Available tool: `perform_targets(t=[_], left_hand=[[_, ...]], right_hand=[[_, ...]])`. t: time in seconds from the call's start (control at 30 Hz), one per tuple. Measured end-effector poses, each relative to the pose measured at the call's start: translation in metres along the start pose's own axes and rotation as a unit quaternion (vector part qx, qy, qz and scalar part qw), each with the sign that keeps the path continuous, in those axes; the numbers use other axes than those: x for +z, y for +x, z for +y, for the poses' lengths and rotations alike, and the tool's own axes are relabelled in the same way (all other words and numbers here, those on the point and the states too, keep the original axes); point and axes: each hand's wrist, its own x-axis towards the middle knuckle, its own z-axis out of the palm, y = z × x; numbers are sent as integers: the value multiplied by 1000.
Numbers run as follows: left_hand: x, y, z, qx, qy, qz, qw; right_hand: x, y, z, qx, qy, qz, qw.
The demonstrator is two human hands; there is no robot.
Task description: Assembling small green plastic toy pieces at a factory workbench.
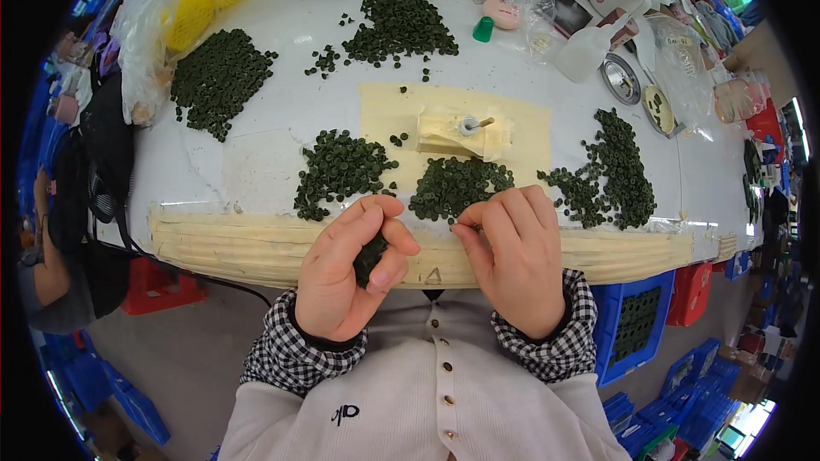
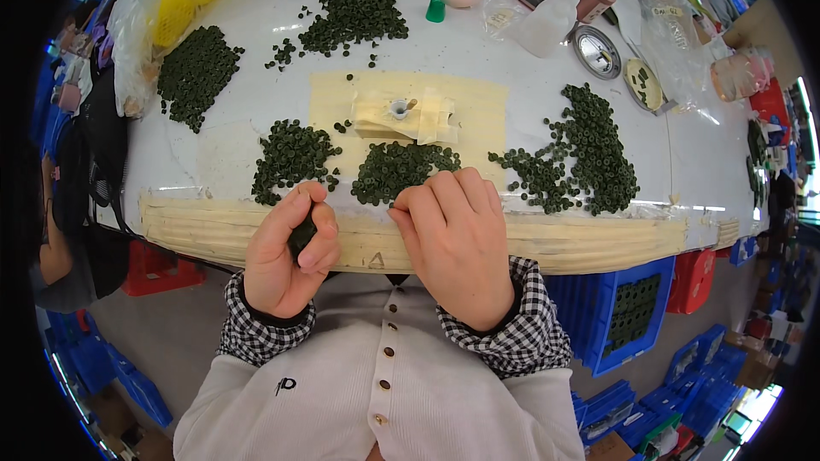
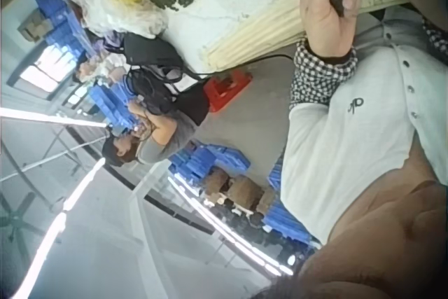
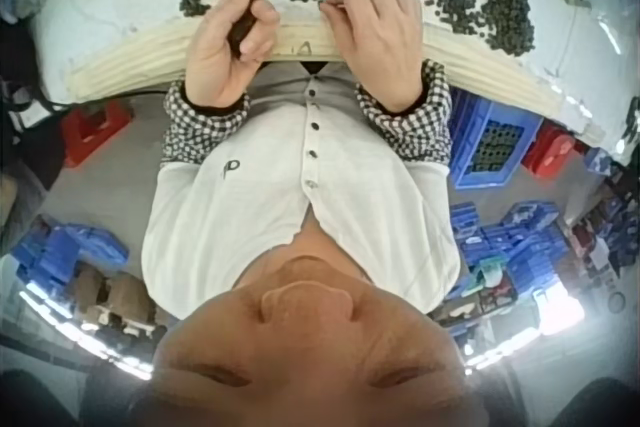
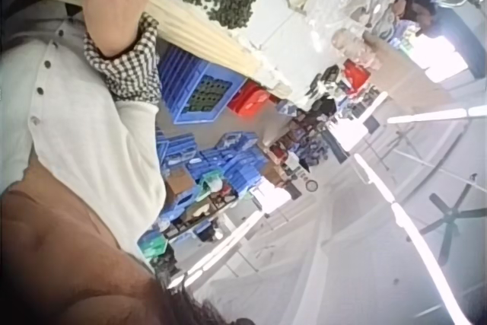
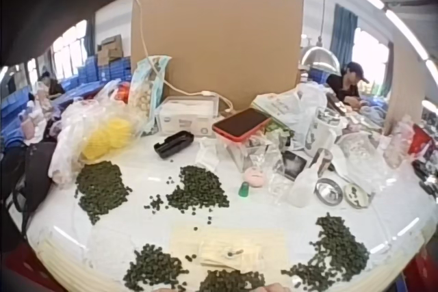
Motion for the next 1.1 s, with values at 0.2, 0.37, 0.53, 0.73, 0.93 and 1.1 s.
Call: perform_targets(t=[0.2, 0.37, 0.53, 0.73, 0.93, 1.1], left_hand=[[-5, 1, -4, 13, 34, -33, 999], [-3, 2, -3, 1, 69, -23, 997], [-3, 1, -6, -13, 61, -18, 998], [-7, 0, -14, -44, 71, -61, 995], [7, 2, -12, -43, 77, -18, 996], [-2, 1, -14, -47, 37, -50, 997]], right_hand=[[10, 4, -4, -10, -25, -8, 1000], [10, 5, -5, -4, -46, -6, 999], [3, -2, -1, 33, 117, 68, 990], [-6, -4, -2, 51, 155, 106, 981], [-7, -7, 0, 45, 155, 112, 981], [-6, -10, -2, 57, 210, 121, 969]])
